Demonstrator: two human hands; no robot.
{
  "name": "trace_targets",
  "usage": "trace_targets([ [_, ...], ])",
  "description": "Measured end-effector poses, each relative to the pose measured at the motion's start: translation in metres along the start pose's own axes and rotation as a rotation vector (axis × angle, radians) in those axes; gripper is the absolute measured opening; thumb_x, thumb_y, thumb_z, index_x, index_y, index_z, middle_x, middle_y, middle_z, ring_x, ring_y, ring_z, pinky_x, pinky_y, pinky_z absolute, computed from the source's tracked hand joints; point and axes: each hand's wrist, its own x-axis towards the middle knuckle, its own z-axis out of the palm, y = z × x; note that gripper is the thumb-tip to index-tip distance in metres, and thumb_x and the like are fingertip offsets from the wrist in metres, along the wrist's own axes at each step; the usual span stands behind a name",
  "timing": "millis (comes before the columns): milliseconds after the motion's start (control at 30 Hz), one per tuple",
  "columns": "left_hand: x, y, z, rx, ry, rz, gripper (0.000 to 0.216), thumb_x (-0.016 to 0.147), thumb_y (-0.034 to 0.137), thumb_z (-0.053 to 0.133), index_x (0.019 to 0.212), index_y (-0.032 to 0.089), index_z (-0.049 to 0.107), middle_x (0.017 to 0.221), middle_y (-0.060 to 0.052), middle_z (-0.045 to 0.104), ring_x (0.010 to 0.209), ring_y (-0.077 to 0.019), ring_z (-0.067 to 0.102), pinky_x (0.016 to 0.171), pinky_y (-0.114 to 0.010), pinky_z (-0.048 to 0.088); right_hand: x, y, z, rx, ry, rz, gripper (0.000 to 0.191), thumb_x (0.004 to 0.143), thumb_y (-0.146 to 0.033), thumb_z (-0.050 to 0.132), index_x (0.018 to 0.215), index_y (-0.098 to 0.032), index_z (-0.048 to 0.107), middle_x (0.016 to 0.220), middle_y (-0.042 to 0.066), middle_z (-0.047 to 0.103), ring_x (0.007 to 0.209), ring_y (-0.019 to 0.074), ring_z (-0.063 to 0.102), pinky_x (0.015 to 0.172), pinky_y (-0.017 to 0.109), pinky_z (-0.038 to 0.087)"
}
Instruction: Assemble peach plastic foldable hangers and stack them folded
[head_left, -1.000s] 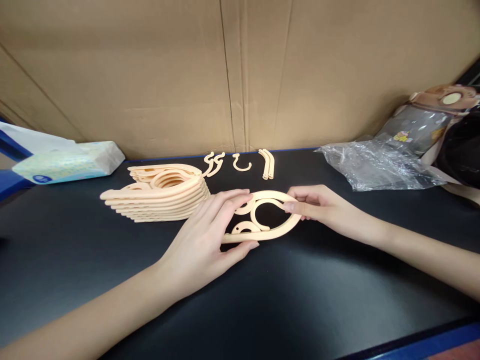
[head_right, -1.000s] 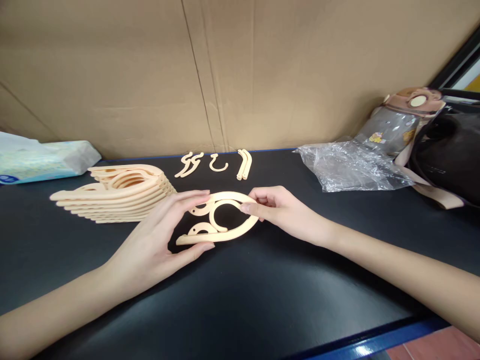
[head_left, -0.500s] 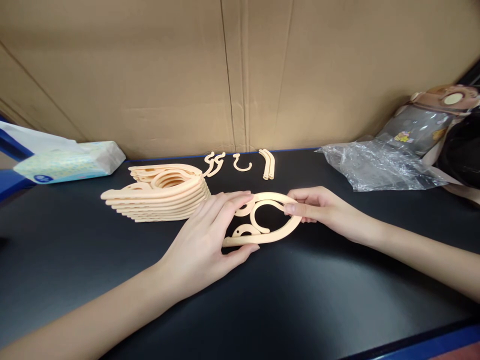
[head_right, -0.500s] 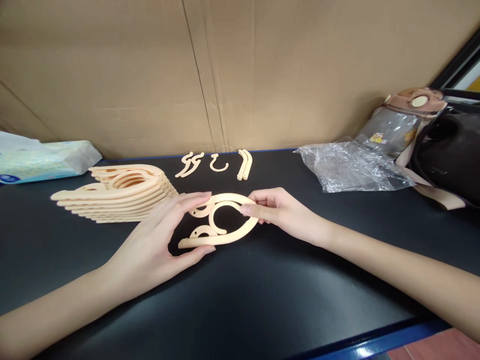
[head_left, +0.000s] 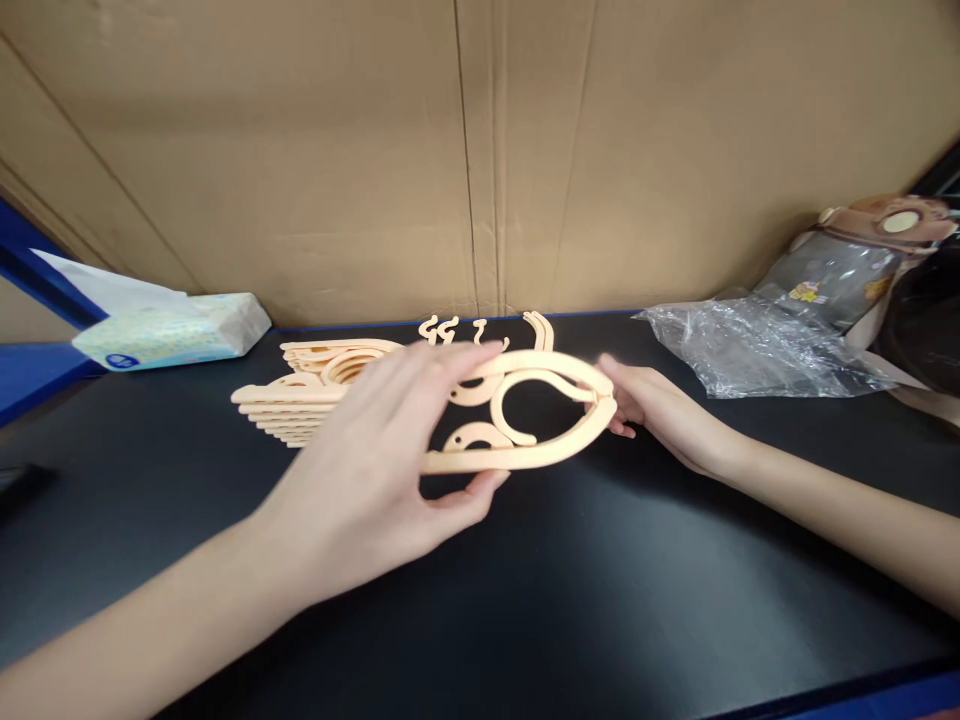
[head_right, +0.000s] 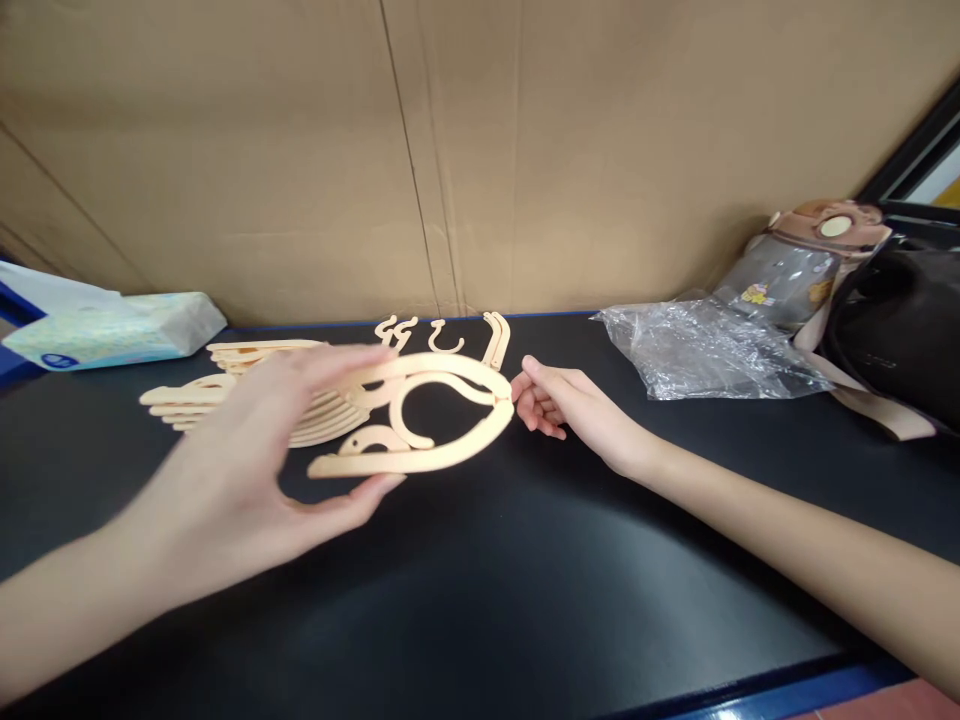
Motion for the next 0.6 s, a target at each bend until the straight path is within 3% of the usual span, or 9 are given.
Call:
trace_targets([
  [100, 0.007, -0.018, -0.029, -0.052, -0.002, -0.126, 0.059, 0.081, 0.041, 0.063, 0.133, 0.023, 0.046, 0.126, -0.005, 0.06, 0.108, -0.0244, 0.061, 0.096, -0.038, 0.05, 0.0, 0.0, 0.002, -0.029, -0.004, 0.001, 0.051, 0.089, -0.065, 0.049, 0.082, -0.016, 0.062, 0.06, -0.001, 0.052, 0.053, 0.0099, 0.044, 0.048, 0.024, 0.03],
  [233, 0.006, -0.063, -0.057, -0.151, -0.025, -0.291, 0.067, 0.074, 0.055, 0.068, 0.13, 0.022, 0.052, 0.124, -0.002, 0.061, 0.117, -0.0253, 0.058, 0.102, -0.041, 0.046, -0.002, -0.002, 0.005, -0.104, -0.01, -0.024, 0.05, 0.09, -0.064, 0.048, 0.082, -0.016, 0.062, 0.061, -0.001, 0.053, 0.054, 0.0101, 0.045, 0.048, 0.024, 0.032],
  [400, -0.01, -0.114, -0.069, -0.311, -0.098, -0.461, 0.075, 0.068, 0.066, 0.07, 0.125, 0.018, 0.057, 0.128, -0.006, 0.063, 0.118, -0.0255, 0.058, 0.1, -0.049, 0.044, -0.001, -0.002, 0.006, -0.174, -0.026, -0.025, 0.045, 0.09, -0.059, 0.049, 0.081, -0.017, 0.061, 0.062, -0.002, 0.052, 0.054, 0.0097, 0.044, 0.048, 0.023, 0.033],
  [600, -0.02, -0.126, -0.075, -0.237, -0.194, -0.459, 0.073, 0.069, 0.068, 0.071, 0.124, 0.021, 0.06, 0.124, -0.007, 0.066, 0.107, -0.0237, 0.065, 0.093, -0.045, 0.052, 0.0, 0.0, 0.005, -0.204, -0.039, -0.015, 0.039, 0.091, -0.054, 0.05, 0.083, -0.017, 0.061, 0.064, -0.001, 0.052, 0.057, 0.0105, 0.046, 0.049, 0.023, 0.033],
])
